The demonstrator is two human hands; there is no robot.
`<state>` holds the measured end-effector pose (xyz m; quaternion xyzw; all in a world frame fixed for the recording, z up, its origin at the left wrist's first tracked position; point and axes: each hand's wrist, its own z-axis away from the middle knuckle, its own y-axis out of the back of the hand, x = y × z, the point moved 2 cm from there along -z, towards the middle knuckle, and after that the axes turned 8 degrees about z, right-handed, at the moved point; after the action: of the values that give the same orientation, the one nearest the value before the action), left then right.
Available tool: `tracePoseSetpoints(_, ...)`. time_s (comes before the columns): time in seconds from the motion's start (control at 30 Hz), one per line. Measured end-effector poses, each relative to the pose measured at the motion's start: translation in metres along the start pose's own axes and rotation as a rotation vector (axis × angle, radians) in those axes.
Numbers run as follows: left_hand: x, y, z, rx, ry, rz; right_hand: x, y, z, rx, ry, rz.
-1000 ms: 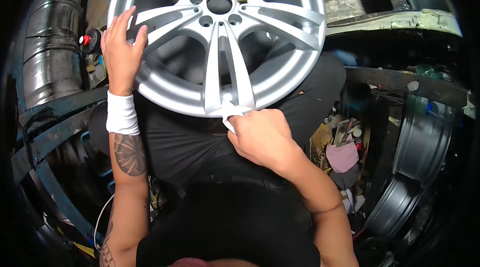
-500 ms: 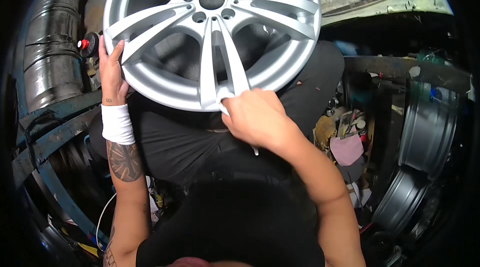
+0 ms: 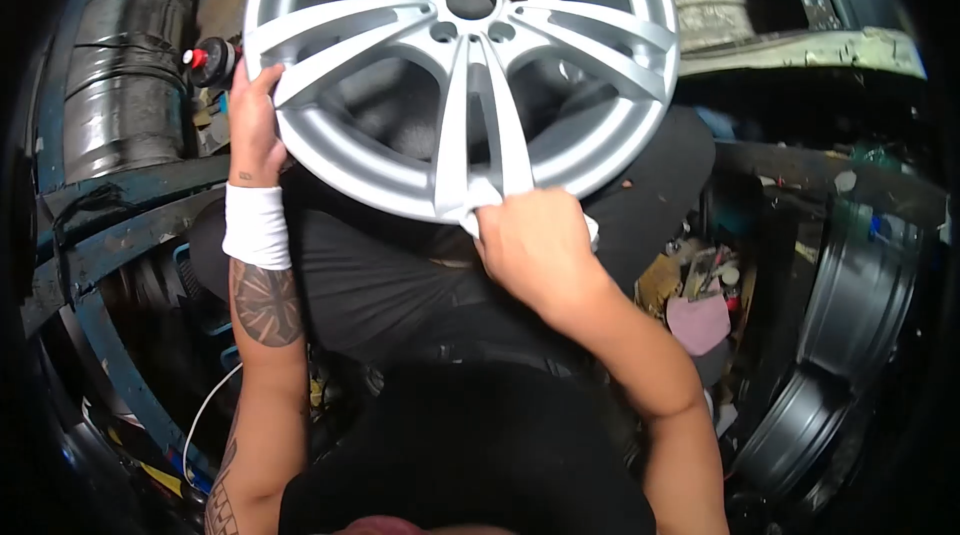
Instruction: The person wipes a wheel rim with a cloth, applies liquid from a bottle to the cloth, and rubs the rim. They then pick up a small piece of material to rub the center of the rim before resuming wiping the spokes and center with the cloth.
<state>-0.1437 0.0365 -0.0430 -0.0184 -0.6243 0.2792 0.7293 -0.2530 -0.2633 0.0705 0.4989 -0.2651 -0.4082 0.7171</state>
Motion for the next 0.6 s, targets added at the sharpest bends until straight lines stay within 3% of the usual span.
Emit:
tracePoseSetpoints(0.23, -0.002, -0.008, -0.003, 0.005, -0.012, 0.056, -0.001, 0.005, 0.002, -0.038, -0.026, -0.001)
tracePoseSetpoints(0.5, -0.002, -0.002, -0.001, 0.046, -0.068, 0.046, 0.001, 0.020, 0.008, -0.117, 0.095, 0.003)
tracePoseSetpoints(0.6, 0.003, -0.002, 0.005, -0.003, -0.032, 0.071, 0.015, -0.006, -0.005, -0.029, -0.009, -0.090)
